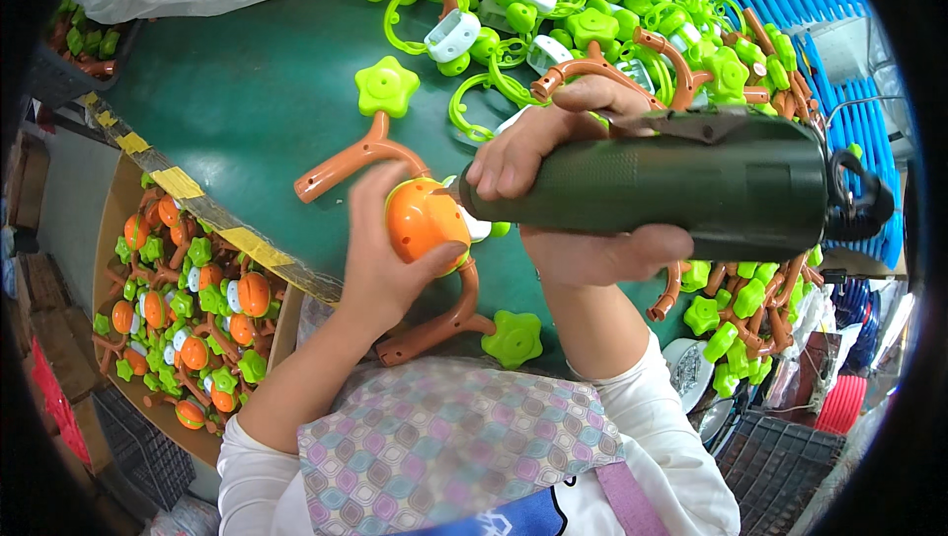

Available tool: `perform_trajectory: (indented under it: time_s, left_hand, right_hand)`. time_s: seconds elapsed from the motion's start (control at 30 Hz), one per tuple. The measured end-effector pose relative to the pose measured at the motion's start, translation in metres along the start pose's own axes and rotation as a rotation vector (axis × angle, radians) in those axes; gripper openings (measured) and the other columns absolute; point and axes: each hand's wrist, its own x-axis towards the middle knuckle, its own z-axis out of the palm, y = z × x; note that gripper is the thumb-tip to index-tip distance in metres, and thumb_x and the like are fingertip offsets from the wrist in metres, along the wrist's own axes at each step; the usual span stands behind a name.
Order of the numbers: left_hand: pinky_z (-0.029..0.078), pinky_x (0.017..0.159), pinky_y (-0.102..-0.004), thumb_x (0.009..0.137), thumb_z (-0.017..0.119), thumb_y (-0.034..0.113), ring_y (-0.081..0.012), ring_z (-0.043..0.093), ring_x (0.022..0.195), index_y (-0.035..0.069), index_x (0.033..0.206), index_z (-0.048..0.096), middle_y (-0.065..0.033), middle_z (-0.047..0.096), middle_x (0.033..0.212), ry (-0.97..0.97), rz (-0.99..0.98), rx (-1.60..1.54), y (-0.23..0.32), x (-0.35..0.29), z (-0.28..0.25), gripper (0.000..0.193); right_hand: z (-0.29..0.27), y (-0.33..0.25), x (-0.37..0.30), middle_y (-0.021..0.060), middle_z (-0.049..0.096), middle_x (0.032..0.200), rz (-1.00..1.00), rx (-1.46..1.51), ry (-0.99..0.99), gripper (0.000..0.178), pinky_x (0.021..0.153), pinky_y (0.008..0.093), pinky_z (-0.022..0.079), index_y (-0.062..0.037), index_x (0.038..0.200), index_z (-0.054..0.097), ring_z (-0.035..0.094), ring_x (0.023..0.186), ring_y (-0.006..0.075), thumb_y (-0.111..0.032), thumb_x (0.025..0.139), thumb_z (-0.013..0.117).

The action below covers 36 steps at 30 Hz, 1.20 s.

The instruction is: The person assembles colorful plastic toy parts on a green workbench. They pick up orange, green, and white components, fit them together, and use a handheld tool to secure the pieces. Finished units are placed into a cardboard box.

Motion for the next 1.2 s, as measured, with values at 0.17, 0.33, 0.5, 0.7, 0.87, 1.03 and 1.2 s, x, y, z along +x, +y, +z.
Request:
perform_trajectory:
  time_s: [0.17, 0.33, 0.5, 0.7, 0.87, 1.03, 1.2]
  left_hand:
    - [0.040, 0.107, -0.0428, 0.075, 0.082, 0.018, -0.0354, 0.046, 0.125, 0.005, 0.141, 0.038, -0.0184, 0.040, 0.135, -0.035, -0.027, 0.023, 0.001, -0.002, 0.009, 0.081]
    - [0.040, 0.107, -0.0420, 0.075, 0.081, 0.017, -0.0338, 0.045, 0.125, 0.004, 0.141, 0.036, -0.0174, 0.040, 0.131, -0.045, -0.084, -0.037, 0.004, -0.004, 0.010, 0.081]
    - [0.040, 0.106, -0.0415, 0.073, 0.080, 0.019, -0.0321, 0.044, 0.123, 0.004, 0.138, 0.037, -0.0157, 0.037, 0.129, -0.064, -0.127, -0.088, -0.003, -0.001, 0.011, 0.079]
    - [0.041, 0.104, -0.0419, 0.073, 0.082, 0.021, -0.0329, 0.045, 0.122, 0.004, 0.137, 0.037, -0.0169, 0.039, 0.128, -0.054, -0.071, -0.067, -0.007, -0.001, 0.011, 0.080]
    - [0.043, 0.103, -0.0435, 0.072, 0.085, 0.026, -0.0366, 0.048, 0.118, 0.004, 0.137, 0.038, -0.0190, 0.042, 0.129, -0.025, 0.025, 0.064, -0.006, -0.001, 0.014, 0.084]
    - [0.044, 0.102, -0.0432, 0.069, 0.087, 0.027, -0.0335, 0.051, 0.118, 0.003, 0.138, 0.038, -0.0165, 0.044, 0.128, 0.011, 0.040, 0.066, -0.010, -0.007, -0.006, 0.088]
    - [0.042, 0.108, -0.0427, 0.079, 0.077, 0.025, -0.0287, 0.049, 0.125, 0.002, 0.144, 0.035, -0.0147, 0.045, 0.136, 0.520, 0.014, 0.020, -0.031, -0.034, -0.080, 0.081]
  right_hand:
    - [0.003, 0.012, 0.009, 0.0129, 0.063, 0.076, 0.104, -0.043, -0.006, 0.102, 0.066, 0.0359, 0.055, 0.0015, 0.123, 0.045, 0.064, 0.067, 0.0228, -0.086, 0.073, 0.058]
    - [0.007, 0.036, 0.011, 0.0127, 0.065, 0.076, 0.156, 0.073, -0.039, 0.089, 0.067, 0.0317, 0.056, 0.0000, 0.115, 0.048, 0.065, 0.068, 0.0196, -0.076, 0.075, 0.068]
    - [0.001, 0.052, 0.021, 0.0078, 0.063, 0.075, 0.258, 0.242, -0.181, 0.090, 0.064, 0.0265, 0.051, -0.0013, 0.108, 0.050, 0.062, 0.067, 0.0145, -0.078, 0.068, 0.074]
    - [0.006, 0.052, 0.018, 0.0074, 0.061, 0.077, 0.231, 0.093, -0.055, 0.102, 0.066, 0.0273, 0.051, 0.0031, 0.116, 0.050, 0.062, 0.070, 0.0154, -0.086, 0.069, 0.063]
    - [-0.005, 0.005, 0.004, 0.0090, 0.057, 0.072, -0.168, 0.098, 0.066, 0.104, 0.060, 0.0347, 0.051, 0.0038, 0.131, 0.044, 0.058, 0.063, 0.0200, -0.086, 0.079, 0.050]
    - [-0.078, -0.050, -0.041, 0.0065, 0.053, 0.068, 0.040, -0.101, 0.289, 0.098, 0.055, 0.0317, 0.048, 0.0017, 0.129, 0.046, 0.055, 0.058, 0.0177, -0.085, 0.083, 0.046]
    - [-0.151, -0.046, -0.108, 0.0091, 0.053, 0.069, 0.325, -0.257, 0.599, 0.078, 0.065, 0.0337, 0.051, 0.0022, 0.127, 0.046, 0.056, 0.063, 0.0189, -0.069, 0.095, 0.044]
